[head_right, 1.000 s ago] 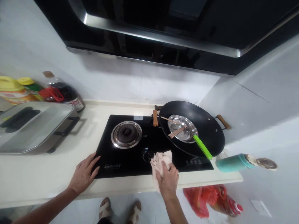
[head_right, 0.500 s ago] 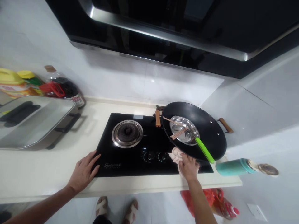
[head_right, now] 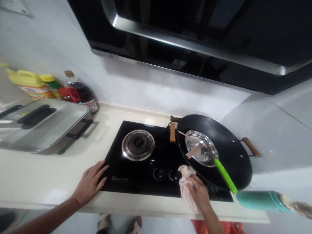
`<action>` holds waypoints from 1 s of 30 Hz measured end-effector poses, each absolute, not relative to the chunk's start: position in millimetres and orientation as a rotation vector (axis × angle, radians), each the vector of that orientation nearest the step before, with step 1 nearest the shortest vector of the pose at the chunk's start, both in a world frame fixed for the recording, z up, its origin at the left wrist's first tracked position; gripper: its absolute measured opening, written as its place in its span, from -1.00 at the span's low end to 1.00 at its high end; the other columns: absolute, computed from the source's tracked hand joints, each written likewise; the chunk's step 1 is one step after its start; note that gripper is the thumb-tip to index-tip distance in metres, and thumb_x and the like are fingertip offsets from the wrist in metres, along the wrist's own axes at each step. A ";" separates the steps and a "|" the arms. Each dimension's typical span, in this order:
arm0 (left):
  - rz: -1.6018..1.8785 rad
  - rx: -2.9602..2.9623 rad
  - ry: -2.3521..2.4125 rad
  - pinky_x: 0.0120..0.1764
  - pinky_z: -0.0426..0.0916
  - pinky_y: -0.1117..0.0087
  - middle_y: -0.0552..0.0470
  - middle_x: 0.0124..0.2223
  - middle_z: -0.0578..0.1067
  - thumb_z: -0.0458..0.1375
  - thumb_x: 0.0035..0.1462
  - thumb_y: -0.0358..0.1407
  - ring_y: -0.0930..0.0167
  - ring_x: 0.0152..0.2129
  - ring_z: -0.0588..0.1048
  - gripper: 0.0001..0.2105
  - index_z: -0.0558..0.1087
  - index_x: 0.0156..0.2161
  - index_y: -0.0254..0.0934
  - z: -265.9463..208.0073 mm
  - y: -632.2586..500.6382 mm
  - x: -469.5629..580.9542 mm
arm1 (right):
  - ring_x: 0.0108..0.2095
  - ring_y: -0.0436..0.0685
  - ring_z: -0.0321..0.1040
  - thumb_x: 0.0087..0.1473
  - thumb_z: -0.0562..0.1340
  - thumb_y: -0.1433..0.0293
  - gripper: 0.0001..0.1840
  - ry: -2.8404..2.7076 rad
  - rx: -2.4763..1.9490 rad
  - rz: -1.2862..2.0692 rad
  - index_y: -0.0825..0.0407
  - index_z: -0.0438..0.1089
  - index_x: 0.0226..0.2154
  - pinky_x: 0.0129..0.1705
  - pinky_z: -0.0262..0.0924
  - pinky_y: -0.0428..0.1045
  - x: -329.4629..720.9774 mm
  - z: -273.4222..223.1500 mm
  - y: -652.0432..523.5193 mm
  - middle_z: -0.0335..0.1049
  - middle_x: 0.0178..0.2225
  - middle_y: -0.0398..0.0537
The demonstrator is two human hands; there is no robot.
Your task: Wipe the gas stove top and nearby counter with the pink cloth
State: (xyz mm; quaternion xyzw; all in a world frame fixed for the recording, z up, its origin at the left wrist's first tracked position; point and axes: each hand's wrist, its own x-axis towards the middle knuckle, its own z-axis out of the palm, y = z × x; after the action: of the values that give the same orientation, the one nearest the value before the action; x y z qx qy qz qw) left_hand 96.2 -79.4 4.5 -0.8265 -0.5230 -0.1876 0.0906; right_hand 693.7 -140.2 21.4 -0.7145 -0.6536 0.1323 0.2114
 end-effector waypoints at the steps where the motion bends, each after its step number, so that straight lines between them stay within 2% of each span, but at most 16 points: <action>1: -0.555 -2.461 -1.554 0.17 0.32 0.05 -0.18 0.38 0.36 0.02 0.37 -0.13 0.12 0.27 0.37 -0.55 0.42 0.27 -0.19 4.6 -79.6 96.1 | 0.11 0.25 0.47 0.20 0.12 0.07 -0.56 -1.796 -1.985 0.341 -0.10 0.60 -0.11 0.20 0.35 0.17 689.4 18.9 -142.3 0.54 0.08 0.04; 4: -0.560 -2.473 -1.573 0.18 0.31 0.04 -0.19 0.38 0.36 0.03 0.36 -0.13 0.11 0.27 0.37 -0.55 0.42 0.27 -0.19 4.9 -80.0 96.0 | 0.14 0.28 0.44 0.20 0.08 0.09 -0.52 -1.791 -1.982 0.346 -0.08 0.58 -0.06 0.24 0.31 0.22 685.4 19.6 -134.4 0.54 0.10 0.07; 9: -0.540 -2.483 -1.587 0.20 0.30 0.05 -0.17 0.38 0.35 0.03 0.36 -0.13 0.12 0.28 0.36 -0.54 0.42 0.27 -0.18 5.6 -80.8 95.6 | 0.18 0.21 0.41 0.18 0.05 0.15 -0.53 -1.874 -1.973 0.641 -0.16 0.54 0.00 0.27 0.26 0.17 682.7 39.2 -81.5 0.50 0.16 -0.06; 11: -0.536 -2.478 -1.592 0.21 0.30 0.06 -0.17 0.39 0.35 0.02 0.36 -0.13 0.14 0.28 0.36 -0.55 0.41 0.28 -0.16 6.0 -81.2 95.7 | 0.21 0.19 0.38 0.18 0.05 0.16 -0.54 -1.903 -1.933 0.663 -0.15 0.53 -0.01 0.30 0.22 0.15 672.3 43.5 -63.6 0.46 0.19 -0.07; 16: -0.544 -2.481 -1.592 0.21 0.29 0.06 -0.17 0.38 0.35 0.04 0.36 -0.14 0.14 0.28 0.36 -0.55 0.42 0.27 -0.16 7.6 -82.6 96.8 | 0.23 0.16 0.33 0.20 0.06 0.26 -0.57 -1.913 -1.984 0.449 -0.17 0.45 0.05 0.32 0.17 0.12 641.9 42.7 -48.7 0.42 0.21 -0.11; 21: -0.532 -2.495 -1.640 0.22 0.28 0.05 -0.16 0.39 0.34 0.03 0.36 -0.14 0.13 0.28 0.35 -0.55 0.41 0.28 -0.15 9.9 -83.9 97.3 | 0.02 0.17 0.40 0.16 0.10 0.33 -0.68 -1.957 -2.091 0.335 -0.14 0.47 -0.08 0.11 0.26 0.07 620.7 51.2 -35.3 0.47 0.01 -0.08; 25: -0.537 -2.515 -1.639 0.22 0.28 0.05 -0.16 0.40 0.33 0.04 0.35 -0.14 0.14 0.29 0.35 -0.54 0.39 0.29 -0.15 10.9 -83.6 96.8 | -0.05 0.18 0.36 0.13 0.14 0.36 -0.75 -1.946 -2.152 0.242 -0.11 0.46 -0.15 -0.01 0.22 0.05 594.9 55.5 -21.3 0.42 -0.03 -0.05; 30: -0.534 -2.494 -1.599 0.19 0.29 0.08 -0.18 0.39 0.35 0.04 0.36 -0.16 0.15 0.27 0.36 -0.56 0.40 0.28 -0.16 11.3 -83.2 96.2 | 0.02 0.24 0.31 0.18 0.10 0.34 -0.72 -1.848 -2.172 0.149 -0.06 0.46 -0.11 0.07 0.17 0.10 565.4 48.8 3.6 0.41 -0.01 0.04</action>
State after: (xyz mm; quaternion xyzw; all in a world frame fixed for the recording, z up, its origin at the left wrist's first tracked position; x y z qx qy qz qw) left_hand 96.2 -83.2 11.3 -0.8267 -0.5301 -0.1770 0.0657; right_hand 565.4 3.6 48.8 -0.7528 -0.6406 0.0518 0.1426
